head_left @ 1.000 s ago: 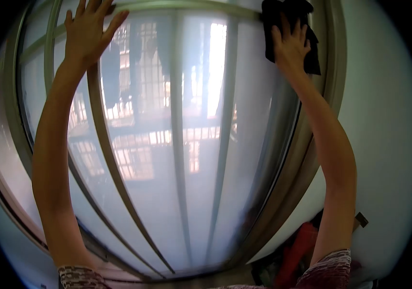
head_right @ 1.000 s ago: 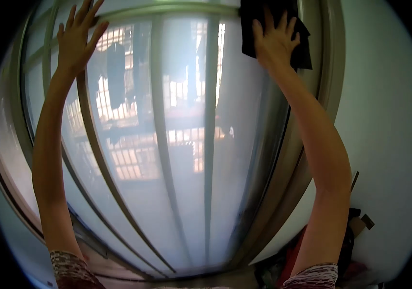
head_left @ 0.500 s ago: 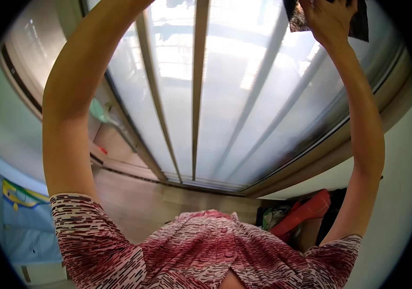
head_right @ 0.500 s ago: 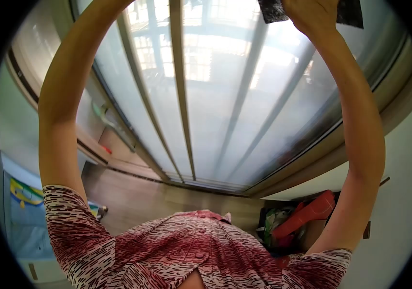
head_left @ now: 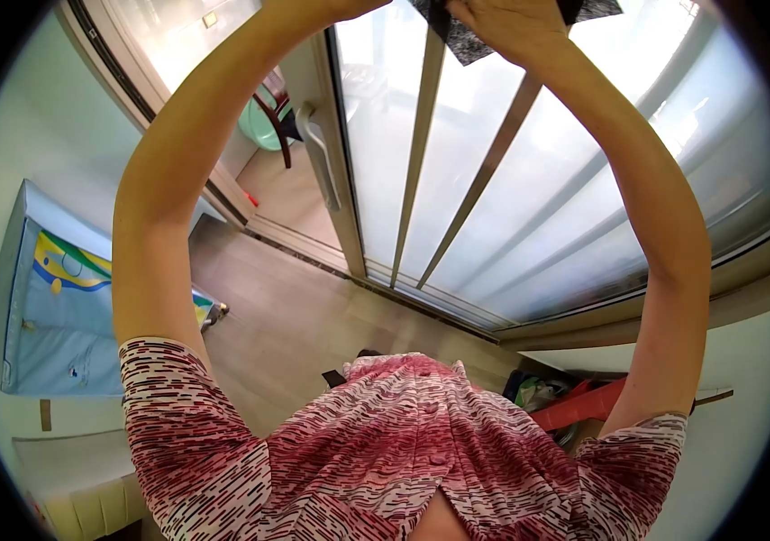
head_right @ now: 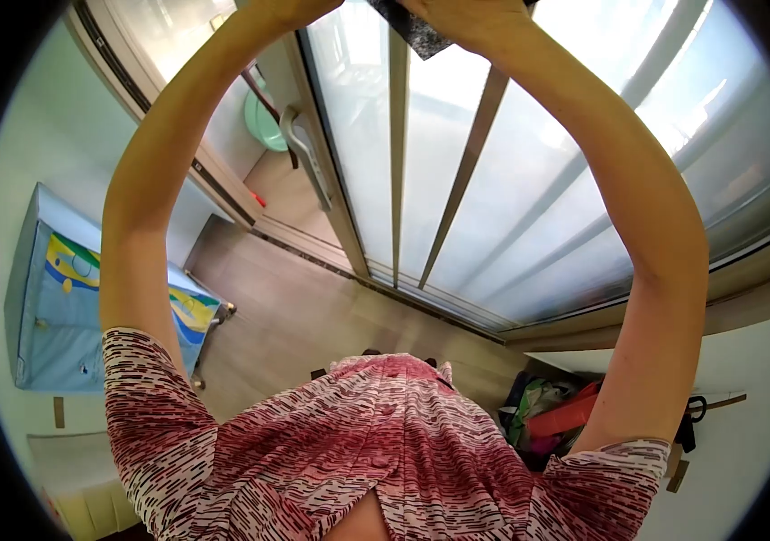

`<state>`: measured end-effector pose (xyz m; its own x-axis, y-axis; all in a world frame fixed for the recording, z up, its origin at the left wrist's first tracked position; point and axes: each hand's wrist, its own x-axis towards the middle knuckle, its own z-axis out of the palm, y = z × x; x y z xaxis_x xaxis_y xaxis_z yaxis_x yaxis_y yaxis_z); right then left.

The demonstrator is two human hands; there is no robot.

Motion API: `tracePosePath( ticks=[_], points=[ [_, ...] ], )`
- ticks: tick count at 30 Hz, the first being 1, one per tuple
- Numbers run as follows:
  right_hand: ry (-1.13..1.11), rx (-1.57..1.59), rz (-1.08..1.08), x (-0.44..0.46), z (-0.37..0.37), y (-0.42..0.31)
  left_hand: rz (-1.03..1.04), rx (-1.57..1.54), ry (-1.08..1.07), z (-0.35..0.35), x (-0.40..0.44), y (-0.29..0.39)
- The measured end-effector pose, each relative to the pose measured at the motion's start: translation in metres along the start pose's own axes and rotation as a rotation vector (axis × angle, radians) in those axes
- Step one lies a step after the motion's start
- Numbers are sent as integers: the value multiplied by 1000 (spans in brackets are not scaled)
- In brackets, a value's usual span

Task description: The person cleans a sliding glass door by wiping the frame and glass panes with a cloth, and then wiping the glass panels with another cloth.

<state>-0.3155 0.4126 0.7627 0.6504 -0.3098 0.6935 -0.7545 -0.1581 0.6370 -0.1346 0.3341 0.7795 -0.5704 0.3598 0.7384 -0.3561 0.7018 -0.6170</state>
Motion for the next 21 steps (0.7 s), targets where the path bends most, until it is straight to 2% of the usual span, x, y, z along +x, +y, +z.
tracePosePath(
  ticks=[2,6,7,11,14,15,16,18,21],
  points=[
    [19,21,-48,-3,23,-20,-1,40,-76,-2,-26,6],
    [-88,92,-114,-16,54,-67,-41,69,-275,-7,-77,24],
    [-144,101,-124,-19,60,-78,-63,58,-299,-9,-87,31],
    [-130,172,-238,-51,91,-120,-82,51,-378,-2,-141,60],
    [-284,186,-338,-75,105,-151,-181,20,-547,4,-177,91],
    [-257,293,-216,-96,130,-171,-198,15,-661,4,-191,101],
    [-331,104,-394,-113,126,-158,-222,103,-912,33,-197,117],
    [-311,326,-323,-154,135,-144,-256,48,-703,57,-180,152],
    [-366,328,-380,-179,143,-167,-323,-27,-714,63,-207,181]
  ],
)
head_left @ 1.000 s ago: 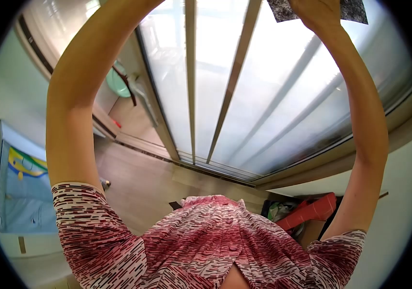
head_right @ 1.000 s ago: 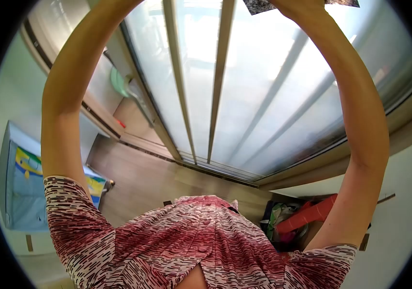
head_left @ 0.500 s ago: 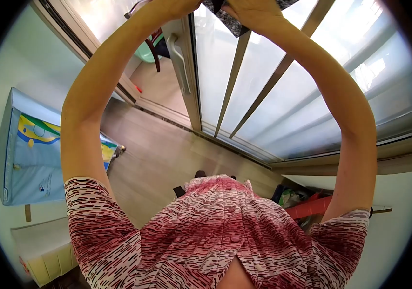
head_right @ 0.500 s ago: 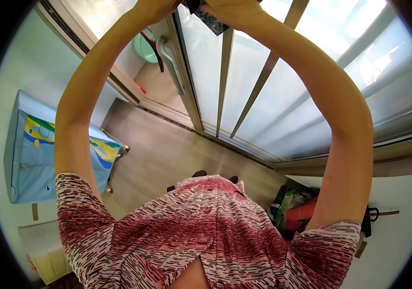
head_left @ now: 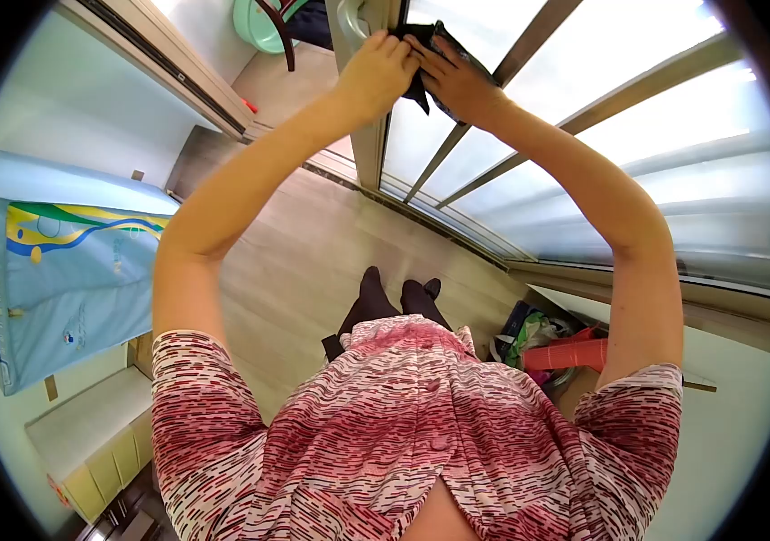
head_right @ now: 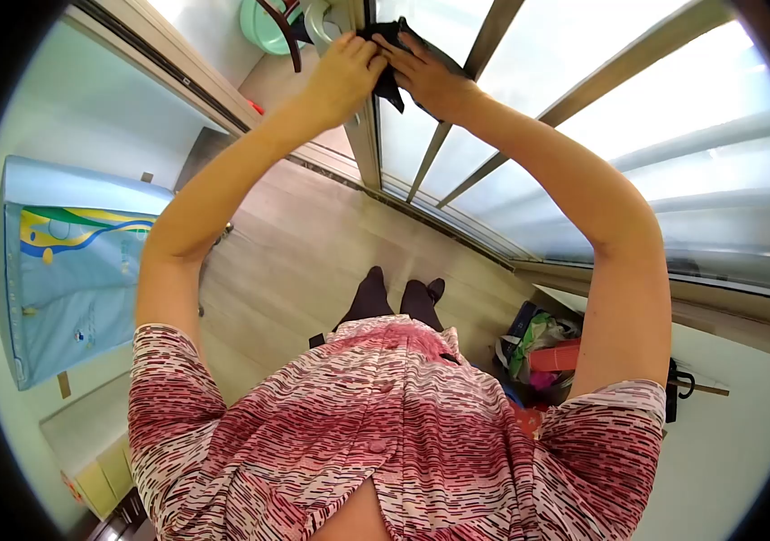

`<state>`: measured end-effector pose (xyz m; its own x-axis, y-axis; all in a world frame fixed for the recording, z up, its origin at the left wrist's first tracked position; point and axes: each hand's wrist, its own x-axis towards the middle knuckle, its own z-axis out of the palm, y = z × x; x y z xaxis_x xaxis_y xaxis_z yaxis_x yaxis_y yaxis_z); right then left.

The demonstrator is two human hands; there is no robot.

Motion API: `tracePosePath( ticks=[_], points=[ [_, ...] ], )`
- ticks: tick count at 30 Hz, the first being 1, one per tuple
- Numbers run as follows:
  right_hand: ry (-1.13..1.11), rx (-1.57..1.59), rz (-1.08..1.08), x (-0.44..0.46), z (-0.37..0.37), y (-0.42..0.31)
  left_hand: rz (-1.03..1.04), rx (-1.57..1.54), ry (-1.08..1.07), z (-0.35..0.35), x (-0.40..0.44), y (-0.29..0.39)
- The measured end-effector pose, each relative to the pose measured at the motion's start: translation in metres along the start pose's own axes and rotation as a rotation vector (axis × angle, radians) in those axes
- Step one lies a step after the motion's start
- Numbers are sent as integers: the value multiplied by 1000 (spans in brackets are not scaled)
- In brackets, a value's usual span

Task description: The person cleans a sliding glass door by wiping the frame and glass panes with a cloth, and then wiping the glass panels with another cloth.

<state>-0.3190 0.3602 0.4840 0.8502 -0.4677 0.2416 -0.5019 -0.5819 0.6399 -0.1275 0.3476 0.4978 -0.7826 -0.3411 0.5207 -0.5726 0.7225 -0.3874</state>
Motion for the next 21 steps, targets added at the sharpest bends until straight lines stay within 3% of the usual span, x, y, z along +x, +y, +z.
tracePosePath(
  ticks=[5,9,10,11,14,20,21],
  points=[
    [-76,28,-82,-13,21,-29,65,-22,-171,14,-32,29],
    [-27,246,-95,-29,67,-67,-57,-155,-184,41,-60,55],
    [25,114,-134,-28,74,-73,-105,-207,-202,49,-67,59],
    [80,-302,-243,-29,81,-79,-154,-255,-219,57,-73,63],
    [-48,-760,-470,-33,73,-97,-230,-285,-283,75,-93,77],
    [-115,-379,-265,-34,133,-159,-389,-381,-514,117,-129,97],
    [-164,-119,-137,-32,146,-170,-381,-381,-521,132,-136,103]
  ],
)
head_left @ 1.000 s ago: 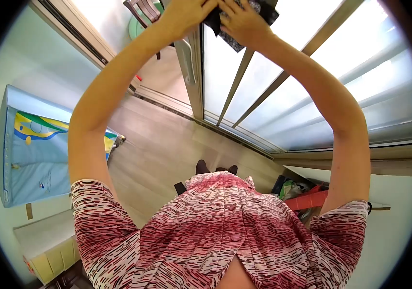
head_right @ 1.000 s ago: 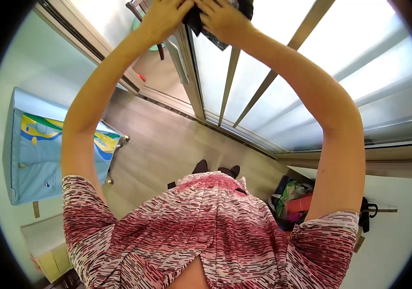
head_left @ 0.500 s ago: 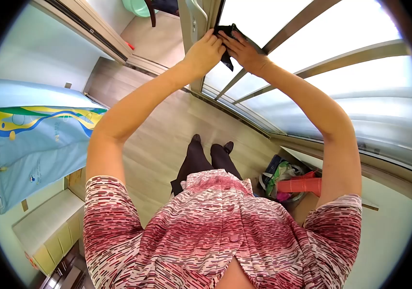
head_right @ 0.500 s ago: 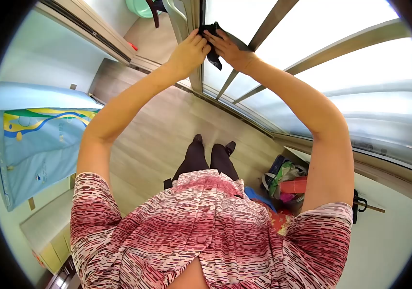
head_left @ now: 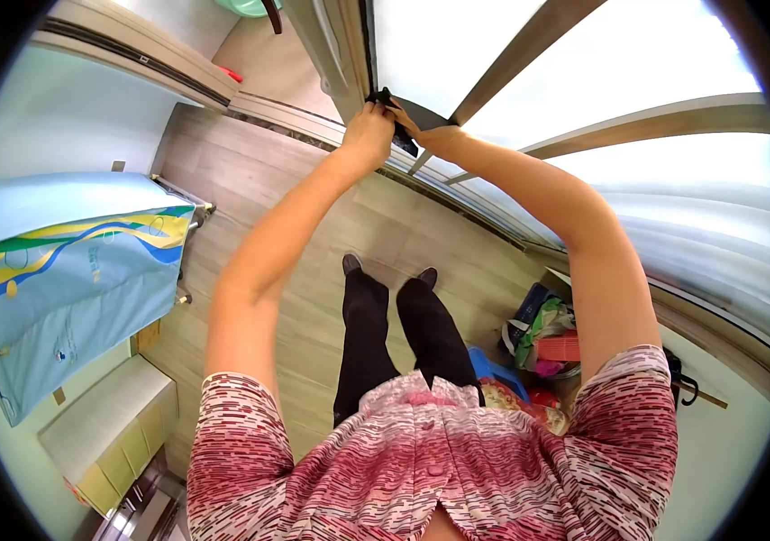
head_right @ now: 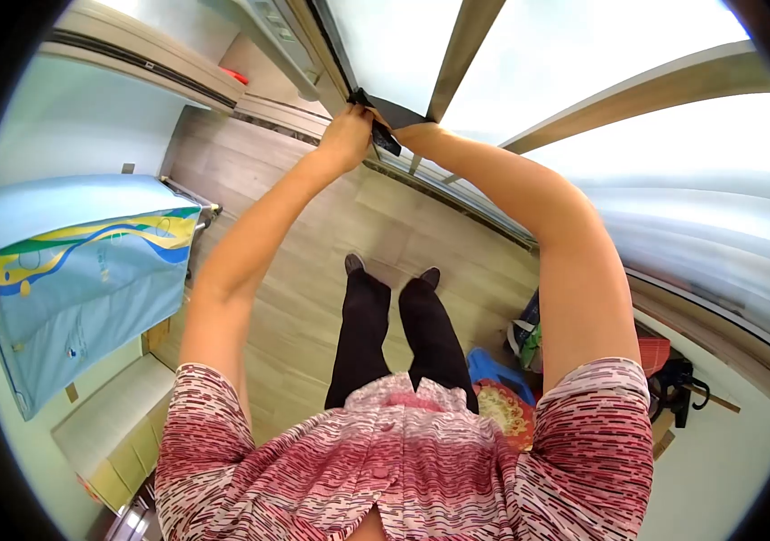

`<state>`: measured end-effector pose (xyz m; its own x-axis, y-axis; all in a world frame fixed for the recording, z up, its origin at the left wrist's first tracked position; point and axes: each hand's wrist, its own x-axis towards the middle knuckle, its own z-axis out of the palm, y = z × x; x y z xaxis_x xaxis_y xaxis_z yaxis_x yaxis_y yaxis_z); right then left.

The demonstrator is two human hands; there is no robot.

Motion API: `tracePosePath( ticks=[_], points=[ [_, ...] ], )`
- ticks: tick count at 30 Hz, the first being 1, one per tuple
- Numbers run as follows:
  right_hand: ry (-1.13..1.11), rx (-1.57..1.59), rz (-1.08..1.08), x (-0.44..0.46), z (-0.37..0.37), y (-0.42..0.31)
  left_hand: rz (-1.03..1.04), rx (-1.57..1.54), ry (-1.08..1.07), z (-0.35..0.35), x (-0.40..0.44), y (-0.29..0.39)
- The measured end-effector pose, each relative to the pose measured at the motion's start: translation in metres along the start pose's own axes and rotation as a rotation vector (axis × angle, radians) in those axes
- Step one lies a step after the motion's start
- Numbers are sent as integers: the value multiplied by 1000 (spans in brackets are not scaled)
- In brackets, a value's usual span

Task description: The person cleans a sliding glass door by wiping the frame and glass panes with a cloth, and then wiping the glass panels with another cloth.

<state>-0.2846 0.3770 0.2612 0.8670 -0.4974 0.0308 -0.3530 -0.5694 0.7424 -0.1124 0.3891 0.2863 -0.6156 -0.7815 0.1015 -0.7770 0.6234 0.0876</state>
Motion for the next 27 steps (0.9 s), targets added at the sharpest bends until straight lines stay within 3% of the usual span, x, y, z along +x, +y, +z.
tracePosePath(
  ticks=[2,6,8,9,10,12,18,24,26,27],
  points=[
    [-19,677,294,9,16,-21,-130,-207,77,45,3,-3],
    [-100,1349,625,19,50,-59,-214,-419,59,126,3,-13],
    [-125,1453,682,17,69,-80,-634,-1067,-35,144,8,-7],
    [-134,1476,699,17,78,-93,-838,-1390,-198,151,10,-7],
    [-109,1496,740,16,93,-107,-828,-1393,-206,174,9,-7],
    [-87,1489,756,17,119,-141,-1026,-1881,56,219,7,-4],
    [-99,1378,715,11,205,-249,-1079,-2101,56,346,-15,-22],
    [-231,995,439,-25,301,-374,-1077,-2221,-115,454,-31,-42],
    [-290,890,380,-43,307,-387,-1170,-2248,-231,459,-25,-35],
    [-531,969,335,-54,301,-387,-1172,-2263,-191,457,-24,-25]
  ],
)
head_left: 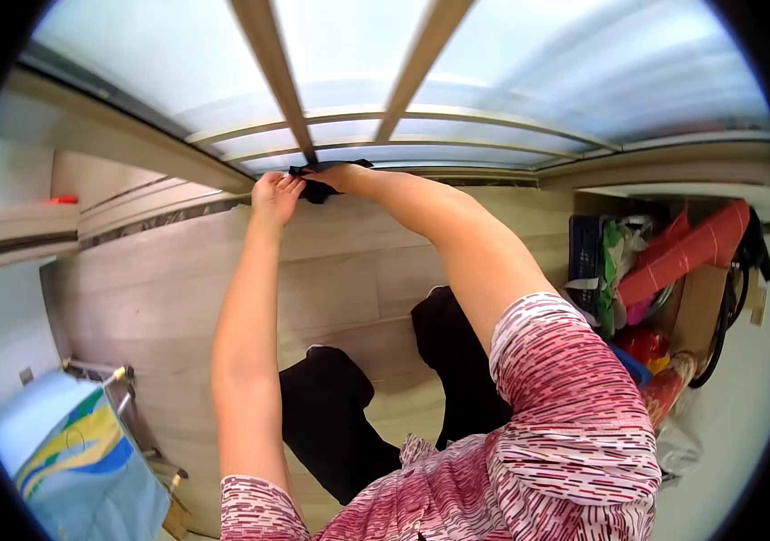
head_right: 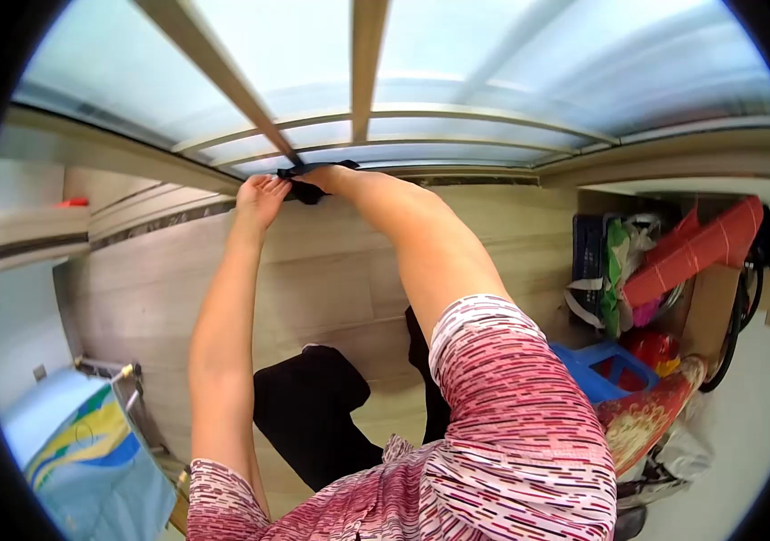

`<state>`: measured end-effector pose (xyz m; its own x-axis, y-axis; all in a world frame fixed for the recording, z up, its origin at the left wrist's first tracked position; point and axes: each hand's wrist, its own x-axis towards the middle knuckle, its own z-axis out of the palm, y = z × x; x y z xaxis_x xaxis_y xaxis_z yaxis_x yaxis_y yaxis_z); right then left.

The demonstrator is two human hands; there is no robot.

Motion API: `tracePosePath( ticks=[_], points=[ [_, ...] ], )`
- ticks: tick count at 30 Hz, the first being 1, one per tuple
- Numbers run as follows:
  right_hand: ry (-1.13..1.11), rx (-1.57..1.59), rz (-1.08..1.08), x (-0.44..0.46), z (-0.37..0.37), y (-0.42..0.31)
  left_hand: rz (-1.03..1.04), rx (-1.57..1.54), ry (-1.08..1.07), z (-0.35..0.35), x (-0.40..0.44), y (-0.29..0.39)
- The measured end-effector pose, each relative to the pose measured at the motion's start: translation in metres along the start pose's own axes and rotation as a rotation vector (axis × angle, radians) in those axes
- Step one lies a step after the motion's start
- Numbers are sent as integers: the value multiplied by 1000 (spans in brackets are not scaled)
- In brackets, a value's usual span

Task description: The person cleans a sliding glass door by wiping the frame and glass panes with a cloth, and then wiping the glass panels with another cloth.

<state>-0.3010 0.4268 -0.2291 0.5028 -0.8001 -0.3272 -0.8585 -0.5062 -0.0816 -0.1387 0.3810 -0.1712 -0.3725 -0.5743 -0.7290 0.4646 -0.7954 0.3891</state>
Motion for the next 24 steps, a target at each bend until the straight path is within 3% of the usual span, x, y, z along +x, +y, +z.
tracePosePath(
  ticks=[3,5,7,8,13,15,16,18,19,20,22,23,24],
  points=[
    [26,-105,37,-32,35,19,-34,-148,89,8,23,-29],
    [111,-113,35,-47,67,37,-109,-255,-15,13,47,-55],
    [118,-723,-119,-82,96,55,-133,-330,-55,32,62,-86],
    [137,-635,-189,-101,99,61,-153,-391,-46,37,74,-100],
    [220,-537,-12,-196,102,60,-316,-507,-3,79,98,-173],
    [364,-327,257,-225,113,55,-338,-402,57,104,98,-204],
    [362,-328,277,-239,113,52,-324,-411,38,122,88,-217],
    [437,-182,637,-262,107,48,-315,-360,33,155,70,-242],
    [438,-192,654,-268,104,46,-181,-25,-92,158,74,-262],
    [480,-127,810,-272,103,46,8,390,-204,162,71,-277],
    [589,-21,1143,-273,104,49,-130,254,-209,190,67,-302],
    [591,-43,1162,-271,97,56,-198,188,-205,206,62,-313],
    [645,156,1365,-271,90,63,-377,-173,-79,223,53,-319]
  ],
)
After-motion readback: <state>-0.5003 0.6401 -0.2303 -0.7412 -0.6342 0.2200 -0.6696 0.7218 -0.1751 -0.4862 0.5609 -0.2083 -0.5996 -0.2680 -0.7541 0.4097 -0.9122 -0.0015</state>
